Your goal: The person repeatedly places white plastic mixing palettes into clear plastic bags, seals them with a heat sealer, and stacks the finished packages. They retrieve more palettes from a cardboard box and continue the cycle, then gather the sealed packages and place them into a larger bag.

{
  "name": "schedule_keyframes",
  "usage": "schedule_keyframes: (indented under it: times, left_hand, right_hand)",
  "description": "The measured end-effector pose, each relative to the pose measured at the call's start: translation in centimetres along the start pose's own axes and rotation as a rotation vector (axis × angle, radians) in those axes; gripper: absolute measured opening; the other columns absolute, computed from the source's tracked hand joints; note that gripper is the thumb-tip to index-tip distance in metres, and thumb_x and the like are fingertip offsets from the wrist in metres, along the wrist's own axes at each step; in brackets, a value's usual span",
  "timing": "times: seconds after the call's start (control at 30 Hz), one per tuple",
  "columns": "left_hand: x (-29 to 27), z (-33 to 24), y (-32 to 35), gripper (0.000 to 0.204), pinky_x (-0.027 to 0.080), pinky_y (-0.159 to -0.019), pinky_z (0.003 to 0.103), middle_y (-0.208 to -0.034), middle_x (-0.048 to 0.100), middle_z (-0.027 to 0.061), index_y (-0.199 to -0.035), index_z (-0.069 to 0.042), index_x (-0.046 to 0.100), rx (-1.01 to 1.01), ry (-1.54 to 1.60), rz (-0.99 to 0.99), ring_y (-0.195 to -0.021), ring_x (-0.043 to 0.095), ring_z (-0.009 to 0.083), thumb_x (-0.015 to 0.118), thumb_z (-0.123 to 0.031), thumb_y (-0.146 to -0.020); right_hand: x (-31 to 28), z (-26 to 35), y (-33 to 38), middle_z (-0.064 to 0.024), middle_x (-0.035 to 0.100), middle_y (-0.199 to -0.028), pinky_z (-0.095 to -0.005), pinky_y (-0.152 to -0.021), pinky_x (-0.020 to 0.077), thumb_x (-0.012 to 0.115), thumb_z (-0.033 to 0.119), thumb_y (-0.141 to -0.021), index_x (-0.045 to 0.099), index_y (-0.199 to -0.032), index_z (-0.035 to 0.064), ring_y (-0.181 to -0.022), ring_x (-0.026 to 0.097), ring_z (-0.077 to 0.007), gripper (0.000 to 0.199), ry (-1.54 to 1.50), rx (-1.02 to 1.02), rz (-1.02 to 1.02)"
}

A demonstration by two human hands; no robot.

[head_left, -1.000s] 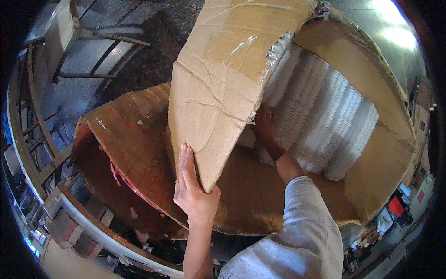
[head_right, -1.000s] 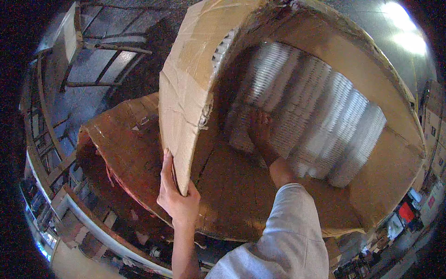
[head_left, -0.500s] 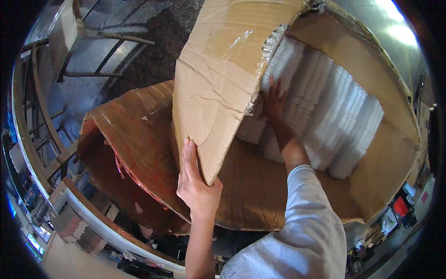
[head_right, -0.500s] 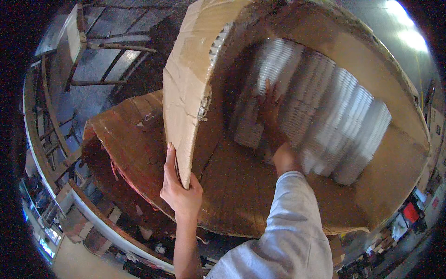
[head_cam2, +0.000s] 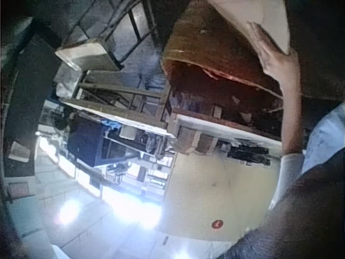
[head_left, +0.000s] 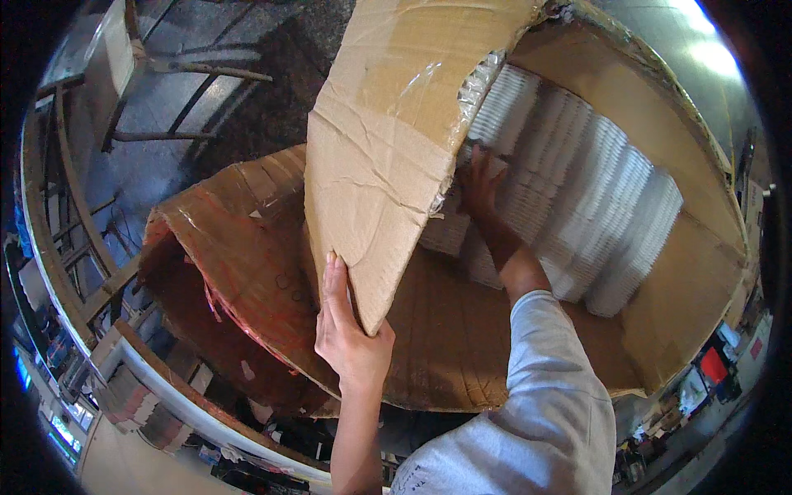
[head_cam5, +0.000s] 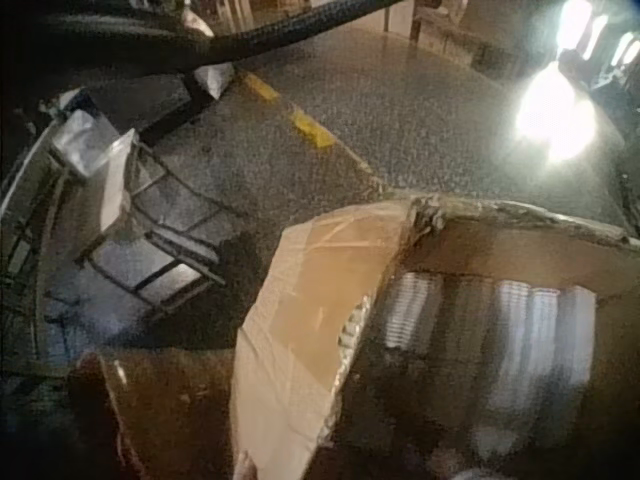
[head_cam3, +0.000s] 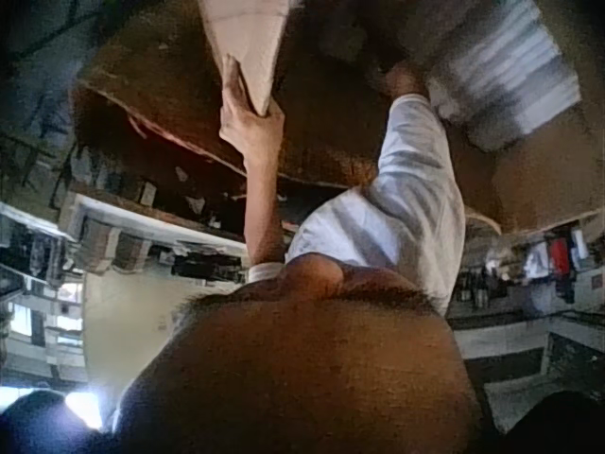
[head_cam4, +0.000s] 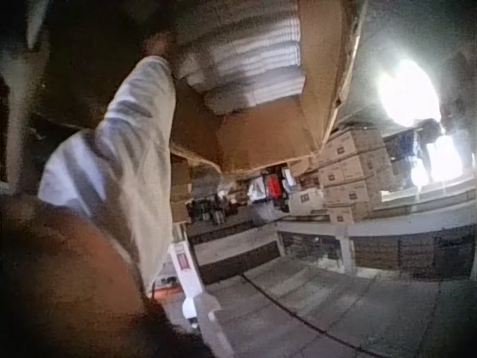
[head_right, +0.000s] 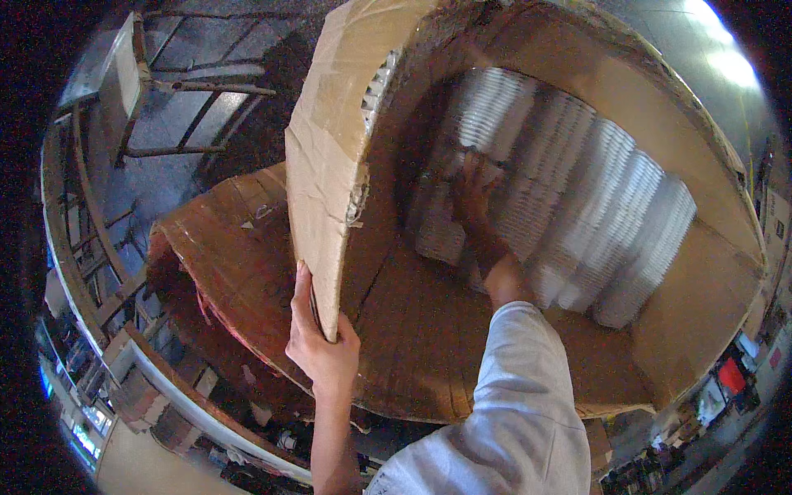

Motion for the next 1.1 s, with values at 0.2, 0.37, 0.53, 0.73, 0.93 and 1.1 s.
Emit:
schedule_keyframes:
  times: [0.2,0.37,0.53,0.73,0.93,1.1]
  left_hand:
    - [-0.2,0.0,-0.1,0.071,0.046,-0.089,0.038,-0.131,0.049,0.0171,-0.13,-0.002,0.043,-0.012,0.013,0.026,-0.117,0.052,0.0314,0.058,0.006,-0.061]
    - [-0.1,0.3,0.1,0.078,0.047,-0.085,0.036,-0.133,0.048,0.0167,-0.13,-0.003,0.042,-0.021,0.014,0.018,-0.12,0.051,0.0297,0.063,0.006,-0.055]
    - [0.0,0.2,-0.1,0.079,0.045,-0.085,0.035,-0.134,0.048,0.0154,-0.13,-0.004,0.043,-0.022,-0.025,0.024,-0.121,0.05,0.0279,0.064,0.007,-0.054]
    - [-0.1,0.3,-0.6,0.077,0.045,-0.088,0.038,-0.136,0.046,0.013,-0.129,-0.005,0.045,-0.017,-0.028,-0.01,-0.122,0.048,0.0282,0.065,0.004,-0.056]
    - [1.4,1.5,-0.1,0.071,0.043,-0.092,0.037,-0.135,0.048,0.0097,-0.129,-0.007,0.044,-0.011,-0.076,-0.087,-0.12,0.05,0.0248,0.062,0.001,-0.061]
    - [0.4,1.6,0.4,0.061,0.039,-0.098,0.041,-0.137,0.045,0.0096,-0.129,-0.008,0.044,-0.041,0.184,-0.051,-0.123,0.046,0.027,0.065,-0.009,-0.072]
  right_hand:
    - [1.7,-0.6,-0.4,-0.019,0.006,-0.149,-0.076,-0.092,0.0174,0.076,0.043,-0.061,0.033,-0.138,0.0123,-0.135,0.009,-0.0457,0.094,-0.294,-0.081,-0.014]
    - [2.0,-0.3,0.1,-0.0178,0.017,-0.145,-0.0748,-0.091,0.0208,0.07,0.038,-0.068,0.042,-0.131,0.0134,-0.131,0.018,-0.0444,0.074,-0.202,-0.065,-0.123]
    - [2.0,-0.6,-1.7,-0.0165,0.028,-0.14,-0.0737,-0.089,0.0242,0.063,0.033,-0.074,0.051,-0.125,0.0144,-0.127,0.026,-0.0431,0.055,-0.227,-0.084,-0.117]
    - [1.3,-1.0,-1.9,-0.0173,0.037,-0.135,-0.0709,-0.088,0.0284,0.06,0.032,-0.078,0.057,-0.119,0.0123,-0.123,0.034,-0.0417,0.046,-0.192,-0.167,-0.151]
    - [-6.8,-6.6,2.0,-0.0174,0.044,-0.128,-0.049,-0.098,0.0353,0.078,0.042,-0.052,0.057,-0.117,0.0078,-0.118,0.037,-0.0372,0.077,-0.491,-0.368,-0.299]
    - [-18.7,-14.9,5.7,-0.0148,0.048,-0.122,-0.042,-0.101,0.0364,0.086,0.047,-0.04,0.058,-0.116,0.0063,-0.117,0.04,-0.0339,0.091,-0.367,-0.245,-0.085]
Point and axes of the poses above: each hand's wrist, its own y-axis away from the middle knuckle, its own x-axis out of the palm, z = x × y, the point moved 1 cm from there along -y, towards the middle knuckle
